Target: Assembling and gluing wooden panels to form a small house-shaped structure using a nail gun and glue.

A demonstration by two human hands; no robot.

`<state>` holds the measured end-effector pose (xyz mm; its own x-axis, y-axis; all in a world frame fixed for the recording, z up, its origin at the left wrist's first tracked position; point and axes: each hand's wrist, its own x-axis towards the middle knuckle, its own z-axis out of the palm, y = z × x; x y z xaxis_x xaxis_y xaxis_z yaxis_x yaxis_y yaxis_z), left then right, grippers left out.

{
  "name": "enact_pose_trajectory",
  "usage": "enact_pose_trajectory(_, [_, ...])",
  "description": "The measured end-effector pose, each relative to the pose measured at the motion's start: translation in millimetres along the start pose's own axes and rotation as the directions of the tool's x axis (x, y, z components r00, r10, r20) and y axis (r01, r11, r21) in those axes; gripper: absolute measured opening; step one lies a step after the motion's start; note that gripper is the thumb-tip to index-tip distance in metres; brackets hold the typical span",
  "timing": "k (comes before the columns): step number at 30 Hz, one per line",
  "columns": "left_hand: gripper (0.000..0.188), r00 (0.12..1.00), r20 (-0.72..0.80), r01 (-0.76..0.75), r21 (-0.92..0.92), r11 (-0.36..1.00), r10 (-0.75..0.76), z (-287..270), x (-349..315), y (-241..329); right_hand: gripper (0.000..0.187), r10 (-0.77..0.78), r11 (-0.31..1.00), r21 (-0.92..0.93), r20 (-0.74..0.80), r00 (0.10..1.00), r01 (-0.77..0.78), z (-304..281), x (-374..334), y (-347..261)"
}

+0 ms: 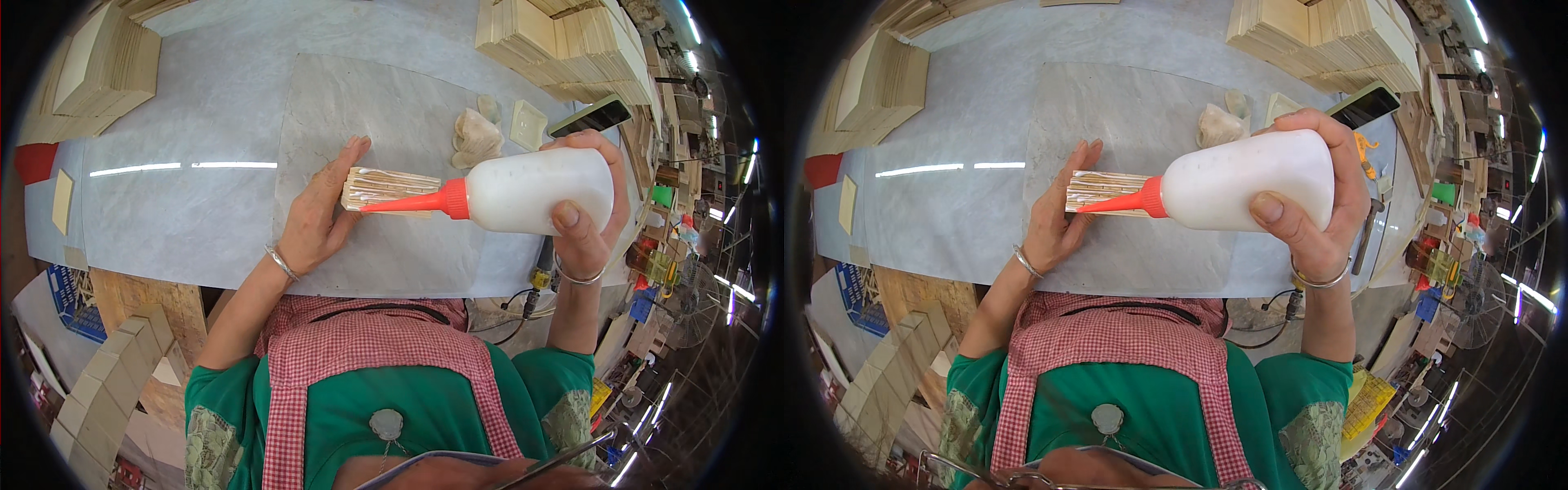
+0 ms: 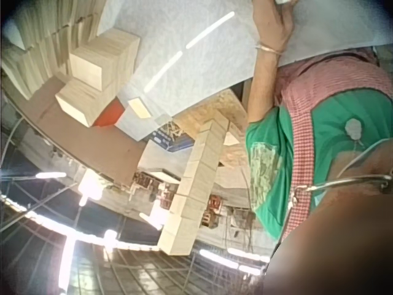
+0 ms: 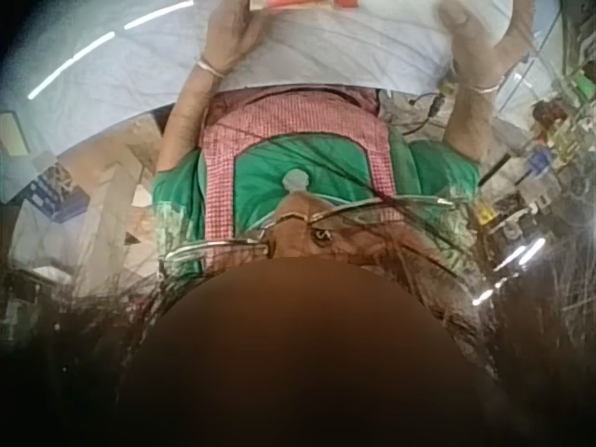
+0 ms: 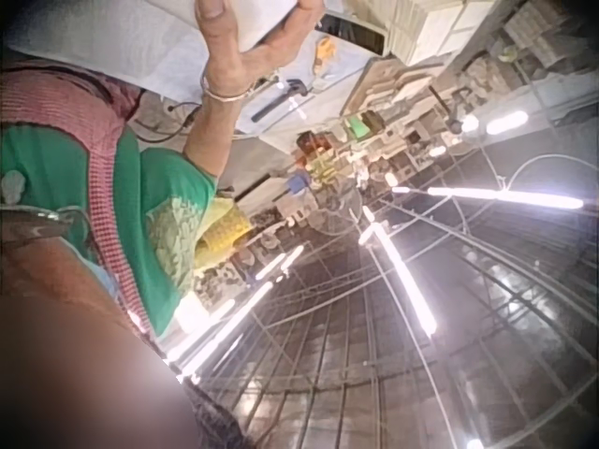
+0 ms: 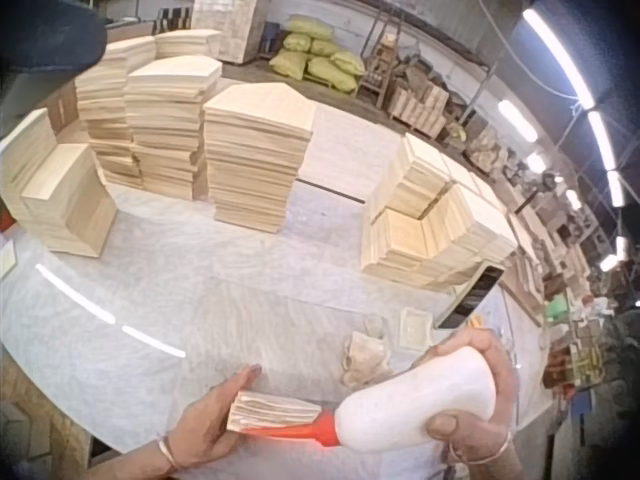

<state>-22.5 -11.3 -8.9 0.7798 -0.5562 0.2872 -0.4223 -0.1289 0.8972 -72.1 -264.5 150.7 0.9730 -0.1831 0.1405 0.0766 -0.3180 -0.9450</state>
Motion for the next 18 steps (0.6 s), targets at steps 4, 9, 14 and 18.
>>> enact_pose_trajectory(4, [0.080, 1.000, -0.007, -0.003, -0.004, 1.000, 0.003, 1, 1, 0, 0.065, -0.004, 1.000, -0.024, -0.014, 1.000, 0.004, -11, -5, 2])
enact_pose_trajectory(9, [0.080, 1.000, -0.007, -0.002, -0.002, 1.000, 0.002, 2, 1, 0, 0.065, -0.010, 1.000, -0.017, -0.033, 0.999, 0.010, -23, -12, 3])
enact_pose_trajectory(14, [0.080, 1.000, -0.007, 0.010, 0.003, 1.000, -0.010, 1, 0, 0, 0.064, -0.012, 0.999, -0.031, -0.049, 0.999, 0.011, -35, -20, 4])
enact_pose_trajectory(18, [0.080, 1.000, -0.007, 0.027, -0.015, 1.000, -0.027, 1, 0, 1, 0.064, -0.010, 0.999, -0.047, -0.086, 0.996, 0.006, -42, -26, 4])
